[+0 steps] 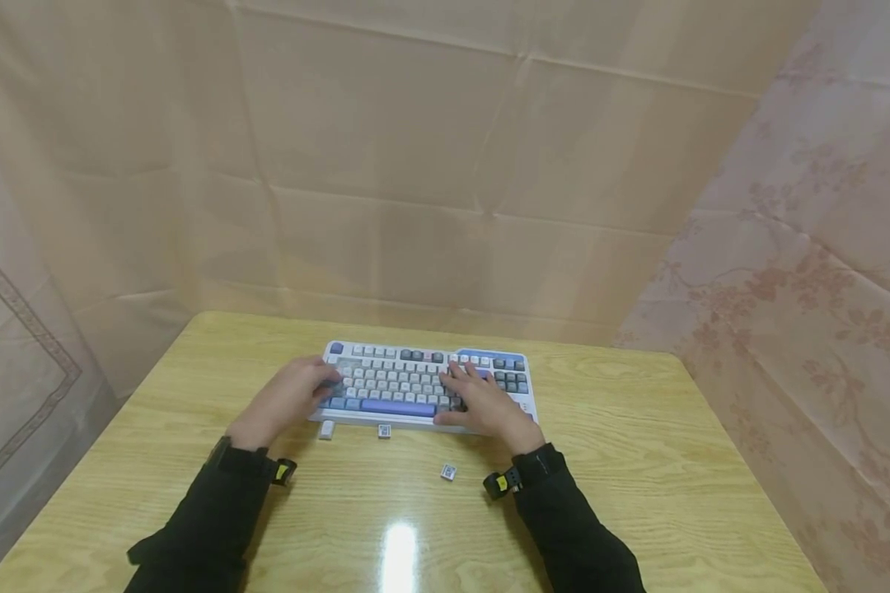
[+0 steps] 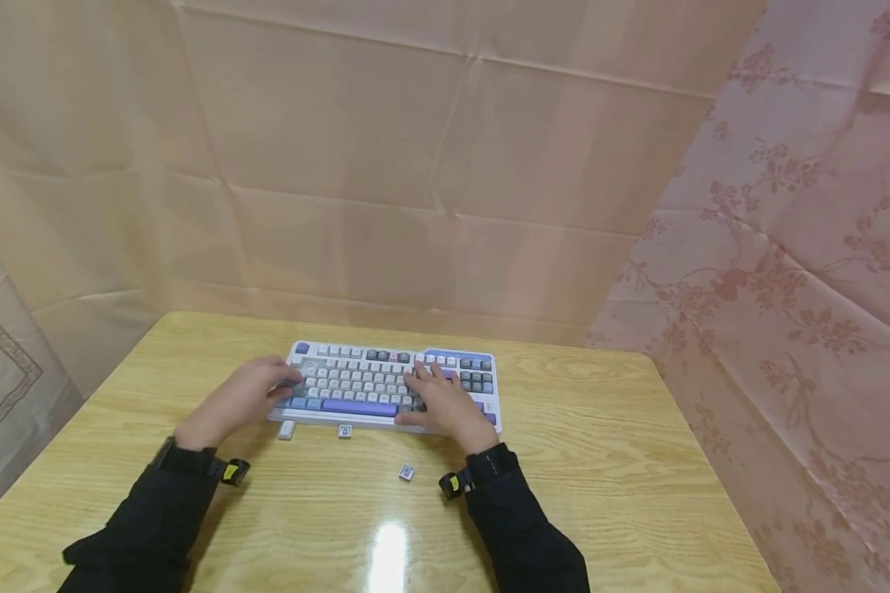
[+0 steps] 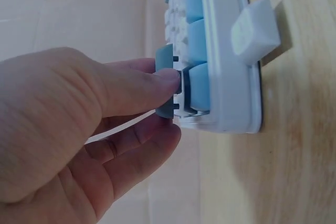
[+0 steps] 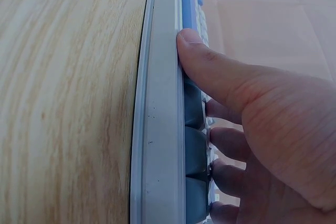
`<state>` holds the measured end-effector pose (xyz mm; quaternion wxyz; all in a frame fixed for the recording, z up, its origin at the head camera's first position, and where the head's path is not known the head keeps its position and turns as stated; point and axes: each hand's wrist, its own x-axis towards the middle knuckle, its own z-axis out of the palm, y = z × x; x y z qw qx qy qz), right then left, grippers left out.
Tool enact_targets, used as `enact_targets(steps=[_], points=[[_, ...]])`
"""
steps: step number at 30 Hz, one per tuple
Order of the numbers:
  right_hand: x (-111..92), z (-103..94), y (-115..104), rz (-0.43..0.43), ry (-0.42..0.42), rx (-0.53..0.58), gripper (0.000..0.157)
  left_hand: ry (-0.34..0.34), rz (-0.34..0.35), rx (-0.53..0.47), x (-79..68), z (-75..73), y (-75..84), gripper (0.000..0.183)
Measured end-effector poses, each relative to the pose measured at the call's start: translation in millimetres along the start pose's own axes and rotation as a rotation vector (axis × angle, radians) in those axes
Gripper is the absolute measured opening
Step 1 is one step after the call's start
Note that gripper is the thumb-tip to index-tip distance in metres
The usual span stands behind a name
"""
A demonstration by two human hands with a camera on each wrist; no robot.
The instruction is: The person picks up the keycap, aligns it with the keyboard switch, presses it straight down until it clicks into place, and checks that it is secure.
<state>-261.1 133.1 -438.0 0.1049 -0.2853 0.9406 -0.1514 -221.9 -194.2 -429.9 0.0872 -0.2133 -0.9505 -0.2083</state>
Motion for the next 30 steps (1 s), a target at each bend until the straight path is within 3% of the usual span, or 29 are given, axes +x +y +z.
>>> enact_targets(steps=[30], points=[[-0.6,-1.2,0.0,-0.013,0.0,0.007,0.082,-0.012,-0.016,0.066,0.7,7.2,3.7,0.02]])
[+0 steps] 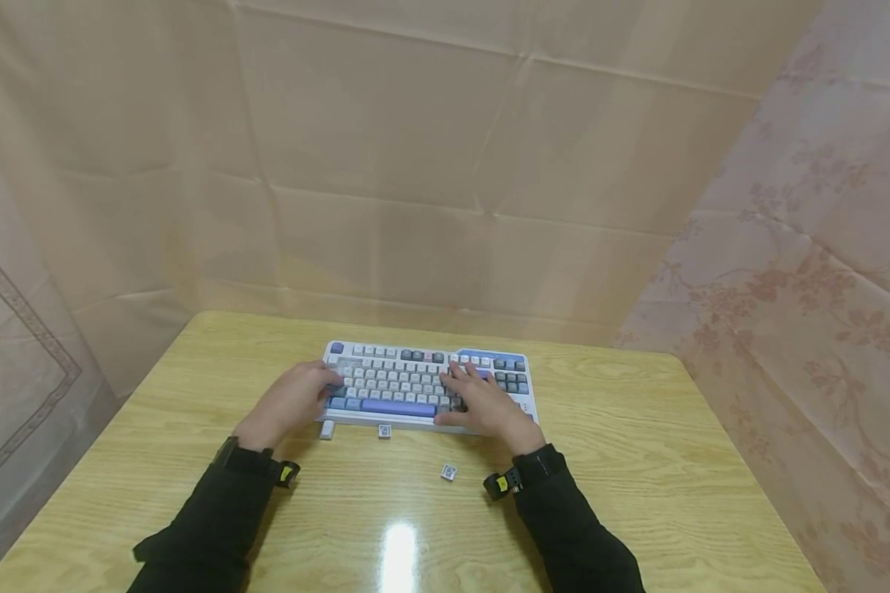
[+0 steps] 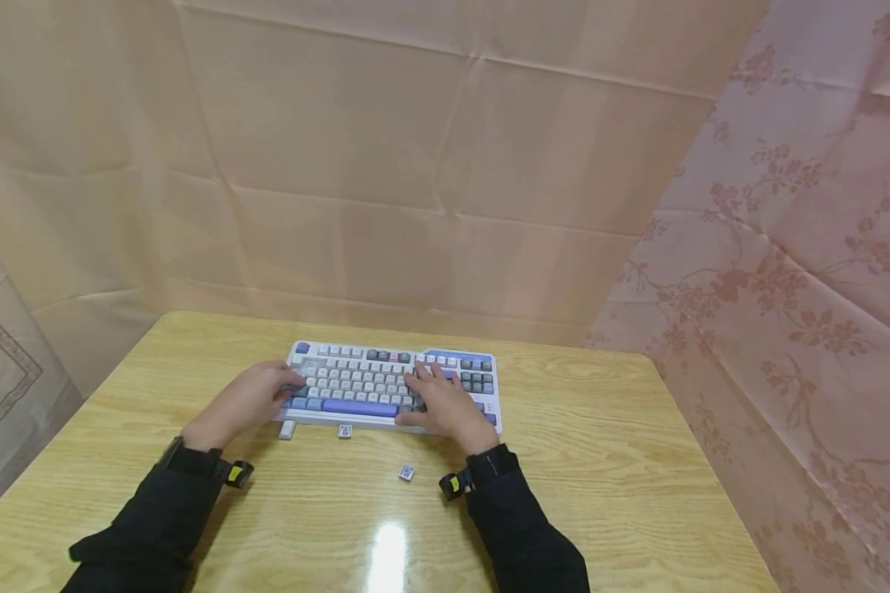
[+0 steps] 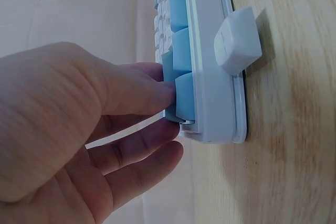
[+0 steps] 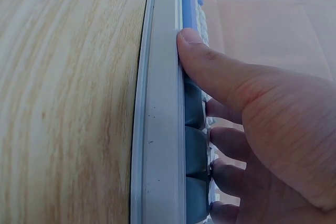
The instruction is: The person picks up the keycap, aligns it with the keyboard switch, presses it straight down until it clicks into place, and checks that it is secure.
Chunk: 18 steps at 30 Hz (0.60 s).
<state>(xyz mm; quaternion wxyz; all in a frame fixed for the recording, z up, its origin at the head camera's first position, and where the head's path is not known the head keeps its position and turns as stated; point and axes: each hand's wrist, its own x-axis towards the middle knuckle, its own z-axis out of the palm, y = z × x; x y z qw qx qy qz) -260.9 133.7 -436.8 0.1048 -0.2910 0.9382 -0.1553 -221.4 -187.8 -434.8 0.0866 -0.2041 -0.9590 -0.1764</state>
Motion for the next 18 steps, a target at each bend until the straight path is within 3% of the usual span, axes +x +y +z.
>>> enact_targets(steps=[7,13,18], points=[[0.8,1.1,1.0,0.005,-0.003,-0.001,0.082,-0.006,-0.081,-0.018,-0.6,-2.4,1.9,0.023],[0.1,0.7,0.7,0.003,-0.008,-0.005,0.082,0.054,-0.202,-0.038,-2.1,-4.8,6.4,0.016],[-0.3,-0.4,-0.3,0.001,-0.008,0.0,0.082,0.046,-0.222,-0.035,-0.2,-3.5,11.2,0.015]])
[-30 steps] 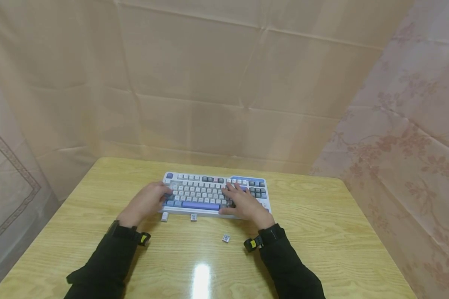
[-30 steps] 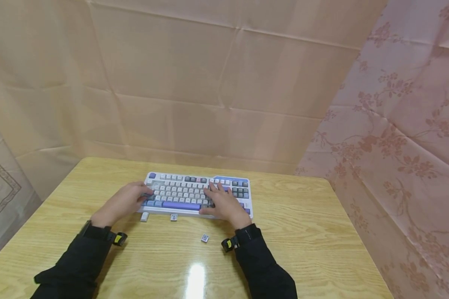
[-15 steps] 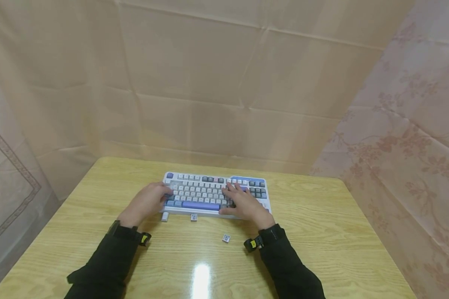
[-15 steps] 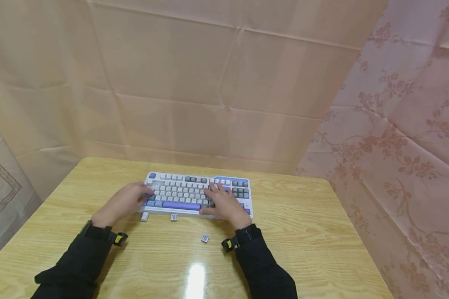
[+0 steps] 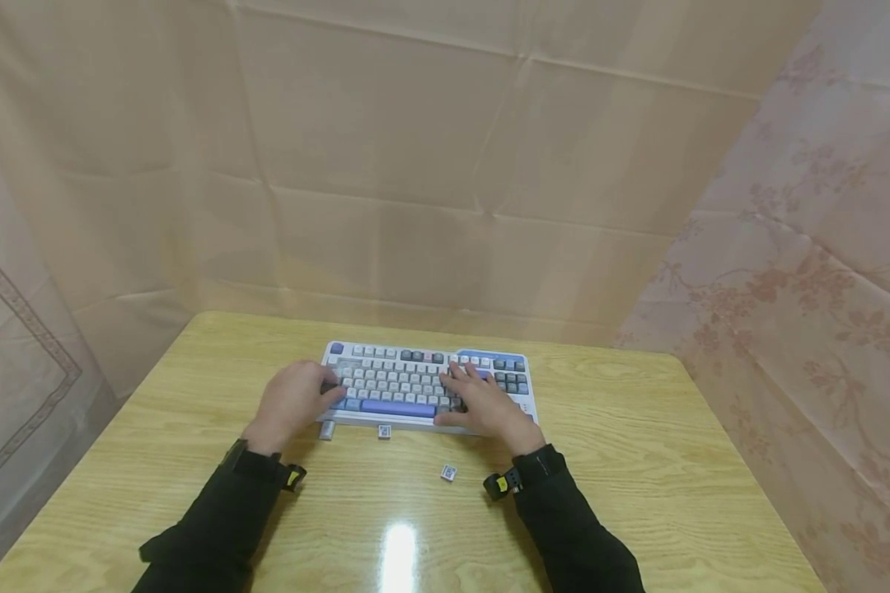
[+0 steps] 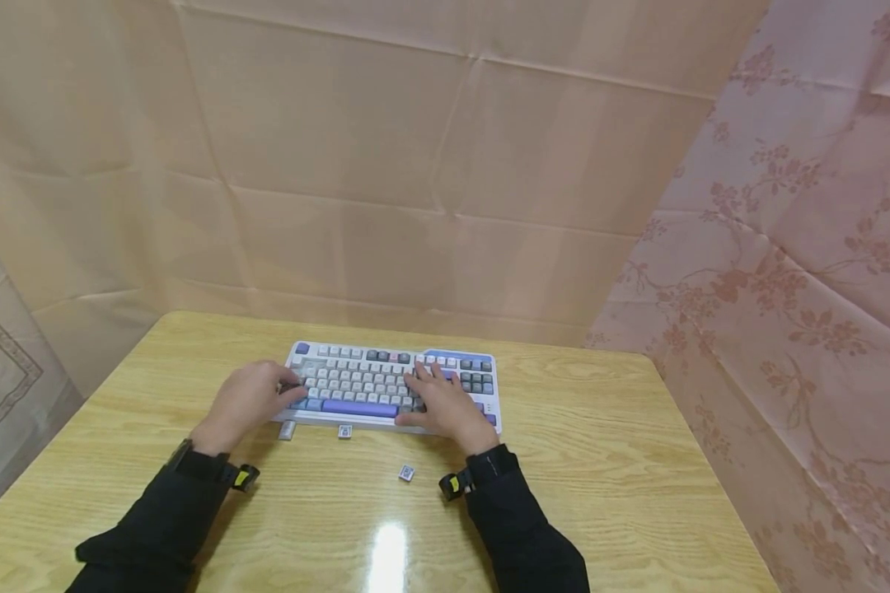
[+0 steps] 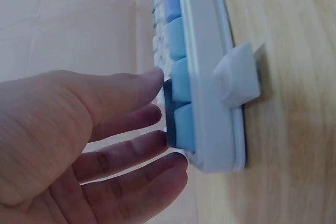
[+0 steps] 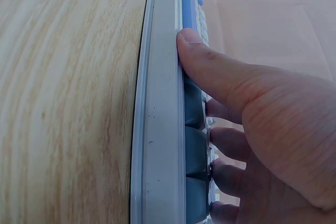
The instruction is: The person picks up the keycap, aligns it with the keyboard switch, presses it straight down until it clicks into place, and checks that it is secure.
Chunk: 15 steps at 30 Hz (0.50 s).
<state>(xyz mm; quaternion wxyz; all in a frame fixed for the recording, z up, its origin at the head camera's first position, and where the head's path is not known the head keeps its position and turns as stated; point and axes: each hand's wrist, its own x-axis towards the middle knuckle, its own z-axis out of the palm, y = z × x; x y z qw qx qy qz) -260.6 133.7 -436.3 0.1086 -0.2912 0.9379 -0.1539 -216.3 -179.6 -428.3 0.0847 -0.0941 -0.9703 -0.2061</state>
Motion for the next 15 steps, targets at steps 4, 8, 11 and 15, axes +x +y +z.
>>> enact_targets(steps=[4,8,11,15], points=[[-0.2,-0.4,-0.2,-0.001,0.002,0.005,0.081,0.004,0.01,-0.003,-0.1,4.1,1.4,0.013],[0.3,0.5,0.5,-0.001,0.003,0.009,0.081,0.023,0.001,-0.008,-0.2,7.3,2.3,0.012],[0.8,1.6,1.4,0.001,0.003,0.004,0.081,0.039,-0.008,-0.005,-0.2,8.6,4.1,0.012],[1.2,1.7,2.2,0.005,0.011,-0.004,0.081,0.074,0.007,0.015,-0.2,10.3,8.2,0.016]])
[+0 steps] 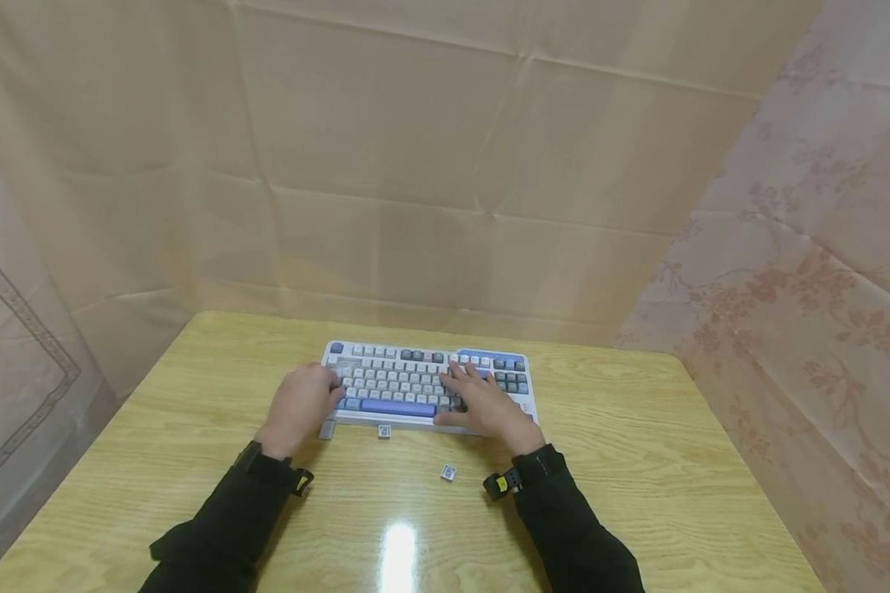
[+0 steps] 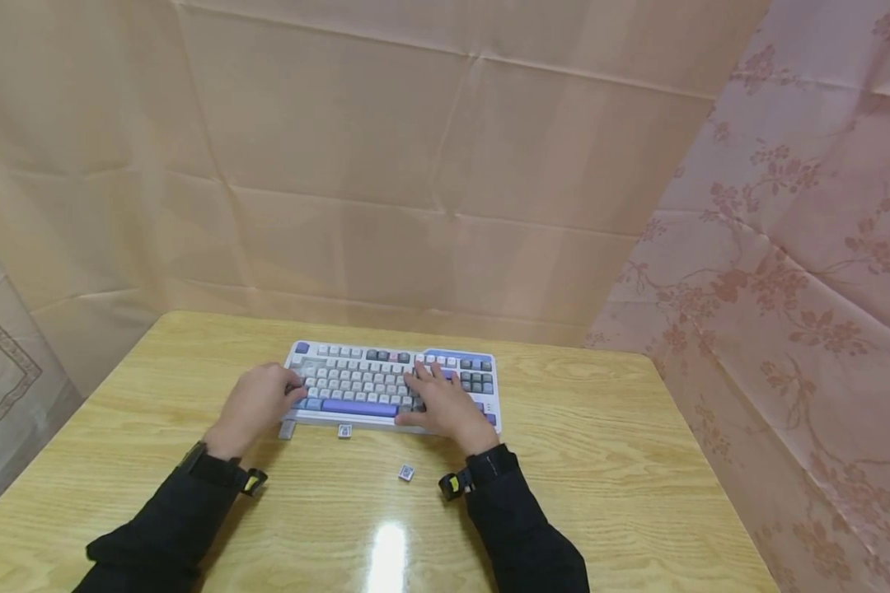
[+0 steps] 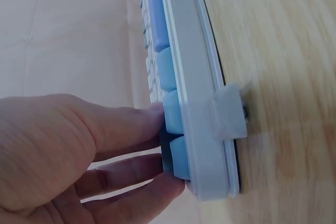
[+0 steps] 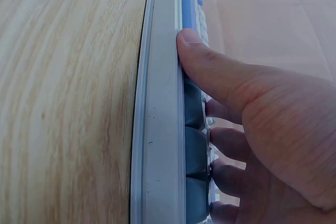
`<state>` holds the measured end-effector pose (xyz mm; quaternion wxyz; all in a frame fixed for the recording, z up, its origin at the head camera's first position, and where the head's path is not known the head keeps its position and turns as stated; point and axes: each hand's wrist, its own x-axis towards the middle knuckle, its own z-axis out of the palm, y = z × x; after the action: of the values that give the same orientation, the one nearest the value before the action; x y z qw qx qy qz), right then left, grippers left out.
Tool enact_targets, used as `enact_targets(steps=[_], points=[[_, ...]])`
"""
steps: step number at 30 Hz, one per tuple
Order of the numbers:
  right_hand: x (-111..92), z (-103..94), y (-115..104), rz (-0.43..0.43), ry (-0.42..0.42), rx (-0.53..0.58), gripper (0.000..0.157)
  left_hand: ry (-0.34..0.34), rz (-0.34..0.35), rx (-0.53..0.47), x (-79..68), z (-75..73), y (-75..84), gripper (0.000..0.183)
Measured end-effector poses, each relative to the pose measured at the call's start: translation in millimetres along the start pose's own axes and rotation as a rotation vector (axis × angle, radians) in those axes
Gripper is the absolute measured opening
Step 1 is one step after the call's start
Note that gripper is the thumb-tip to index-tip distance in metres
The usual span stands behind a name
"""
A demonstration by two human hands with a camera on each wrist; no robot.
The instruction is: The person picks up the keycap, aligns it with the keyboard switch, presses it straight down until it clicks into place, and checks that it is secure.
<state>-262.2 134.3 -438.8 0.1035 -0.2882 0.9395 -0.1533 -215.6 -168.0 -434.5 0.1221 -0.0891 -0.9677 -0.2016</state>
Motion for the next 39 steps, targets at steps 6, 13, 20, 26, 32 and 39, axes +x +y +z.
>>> enact_targets(steps=[6,13,20,26,32,39], points=[[0.0,-1.2,-0.5,-0.004,-0.01,0.003,0.081,0.017,-0.017,0.056,-0.6,2.4,5.4,0.02],[1.3,-1.8,-0.3,0.003,-0.021,-0.004,0.081,0.028,-0.063,0.126,-1.5,5.1,12.1,0.017],[1.3,-1.1,-0.1,0.0,-0.016,-0.003,0.08,0.08,-0.044,0.175,-2.3,10.1,14.1,0.014],[1.3,-1.4,-0.1,-0.001,-0.014,-0.002,0.081,0.054,-0.062,0.198,-1.6,9.8,14.0,0.02],[1.7,-1.1,0.9,0.009,-0.022,0.002,0.081,0.028,-0.085,0.165,-0.9,7.4,13.1,0.016],[0.1,-2.4,-0.2,0.003,-0.022,0.013,0.08,0.006,-0.093,0.147,-0.6,5.7,12.8,0.014]])
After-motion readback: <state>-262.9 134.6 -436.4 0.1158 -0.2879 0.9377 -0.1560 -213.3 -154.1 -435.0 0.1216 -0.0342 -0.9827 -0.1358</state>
